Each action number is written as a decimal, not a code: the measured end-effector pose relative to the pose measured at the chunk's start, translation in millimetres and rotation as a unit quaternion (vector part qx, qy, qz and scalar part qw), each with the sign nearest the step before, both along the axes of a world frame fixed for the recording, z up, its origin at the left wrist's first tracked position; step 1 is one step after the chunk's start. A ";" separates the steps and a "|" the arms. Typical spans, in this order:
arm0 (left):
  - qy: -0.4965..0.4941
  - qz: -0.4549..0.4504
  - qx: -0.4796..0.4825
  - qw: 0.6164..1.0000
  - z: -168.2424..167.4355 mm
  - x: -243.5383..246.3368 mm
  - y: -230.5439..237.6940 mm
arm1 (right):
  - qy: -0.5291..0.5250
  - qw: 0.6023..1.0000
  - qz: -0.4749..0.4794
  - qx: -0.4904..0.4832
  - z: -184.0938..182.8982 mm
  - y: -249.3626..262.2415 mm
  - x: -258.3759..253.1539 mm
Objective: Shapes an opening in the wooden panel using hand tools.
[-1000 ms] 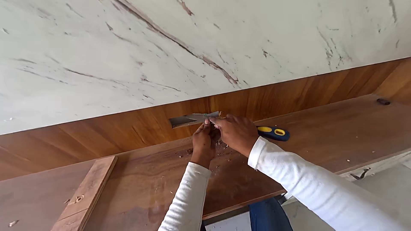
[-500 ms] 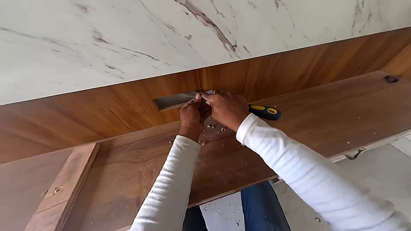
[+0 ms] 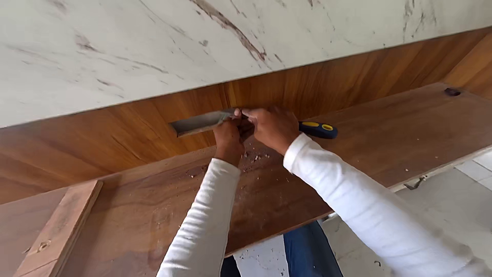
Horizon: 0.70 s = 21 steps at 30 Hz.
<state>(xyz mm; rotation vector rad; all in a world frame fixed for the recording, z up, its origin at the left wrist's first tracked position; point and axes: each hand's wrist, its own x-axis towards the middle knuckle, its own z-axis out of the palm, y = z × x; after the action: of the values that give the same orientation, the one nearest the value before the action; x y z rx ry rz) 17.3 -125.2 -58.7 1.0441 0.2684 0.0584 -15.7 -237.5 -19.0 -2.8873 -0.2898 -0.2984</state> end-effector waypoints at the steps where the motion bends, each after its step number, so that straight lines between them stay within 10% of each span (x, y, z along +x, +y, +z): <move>1: -0.004 -0.002 -0.003 1.000 1.9 5.4 -0.6 | 0.002 1.000 0.000 -0.002 2.7 -2.3 8.5; 21: 0.001 -0.035 -0.012 0.999 -2.0 10.3 -30.0 | -0.023 1.000 -0.008 -0.014 -6.3 -37.2 15.4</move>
<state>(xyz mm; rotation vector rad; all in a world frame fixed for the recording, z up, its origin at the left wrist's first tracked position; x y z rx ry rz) 27.6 -155.2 -60.7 1.0289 0.2329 -0.0087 -0.3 -274.7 -25.3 -2.9148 -0.2817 -0.3666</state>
